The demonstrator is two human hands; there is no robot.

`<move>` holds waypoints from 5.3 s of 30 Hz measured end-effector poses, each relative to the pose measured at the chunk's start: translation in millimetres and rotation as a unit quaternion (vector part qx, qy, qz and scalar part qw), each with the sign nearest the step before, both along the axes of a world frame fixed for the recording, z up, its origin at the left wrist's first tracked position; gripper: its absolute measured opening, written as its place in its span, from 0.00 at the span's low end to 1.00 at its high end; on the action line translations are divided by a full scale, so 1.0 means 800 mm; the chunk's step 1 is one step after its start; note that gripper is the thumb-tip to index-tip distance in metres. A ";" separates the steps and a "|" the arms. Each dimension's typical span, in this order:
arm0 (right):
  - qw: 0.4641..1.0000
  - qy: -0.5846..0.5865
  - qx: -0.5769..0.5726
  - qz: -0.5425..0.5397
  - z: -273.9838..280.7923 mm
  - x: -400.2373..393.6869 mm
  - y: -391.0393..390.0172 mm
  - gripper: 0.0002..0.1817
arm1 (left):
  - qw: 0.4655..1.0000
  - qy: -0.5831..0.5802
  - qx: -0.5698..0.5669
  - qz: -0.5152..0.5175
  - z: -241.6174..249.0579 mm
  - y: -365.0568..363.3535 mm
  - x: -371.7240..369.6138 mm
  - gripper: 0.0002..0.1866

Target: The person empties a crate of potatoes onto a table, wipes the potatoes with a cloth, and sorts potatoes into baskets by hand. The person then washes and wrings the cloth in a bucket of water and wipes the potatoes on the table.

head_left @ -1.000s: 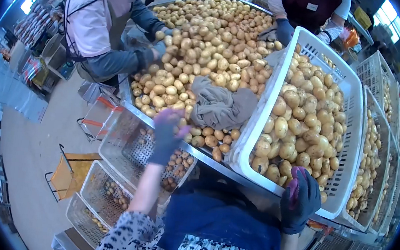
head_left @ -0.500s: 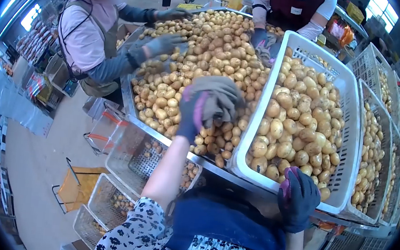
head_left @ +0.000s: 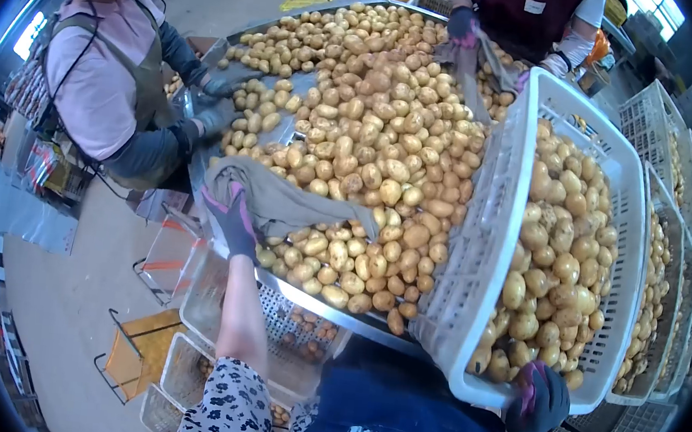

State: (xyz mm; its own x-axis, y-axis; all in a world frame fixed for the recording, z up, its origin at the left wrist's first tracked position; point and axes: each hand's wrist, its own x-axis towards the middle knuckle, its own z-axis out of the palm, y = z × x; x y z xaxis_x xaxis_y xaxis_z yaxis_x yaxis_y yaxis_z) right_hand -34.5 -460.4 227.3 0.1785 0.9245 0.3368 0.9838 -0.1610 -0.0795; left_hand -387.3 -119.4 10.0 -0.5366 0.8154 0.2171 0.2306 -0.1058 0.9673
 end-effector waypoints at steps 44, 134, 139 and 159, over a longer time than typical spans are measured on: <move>0.994 -0.109 0.017 0.011 -0.007 0.147 -0.116 0.27 | 0.732 -0.372 -0.197 -0.536 0.024 -0.324 0.251 0.45; 0.991 -0.118 0.055 -0.024 -0.028 0.166 -0.077 0.33 | 0.430 0.075 -0.511 -0.740 0.228 -0.141 0.264 0.25; 0.991 -0.115 0.063 0.005 -0.021 0.168 -0.074 0.35 | 0.481 0.063 -0.446 -0.752 0.197 -0.149 0.251 0.26; 0.673 0.665 0.316 -0.069 -0.078 0.181 0.049 0.35 | 0.730 -0.379 -0.261 -0.506 0.126 -0.076 0.156 0.28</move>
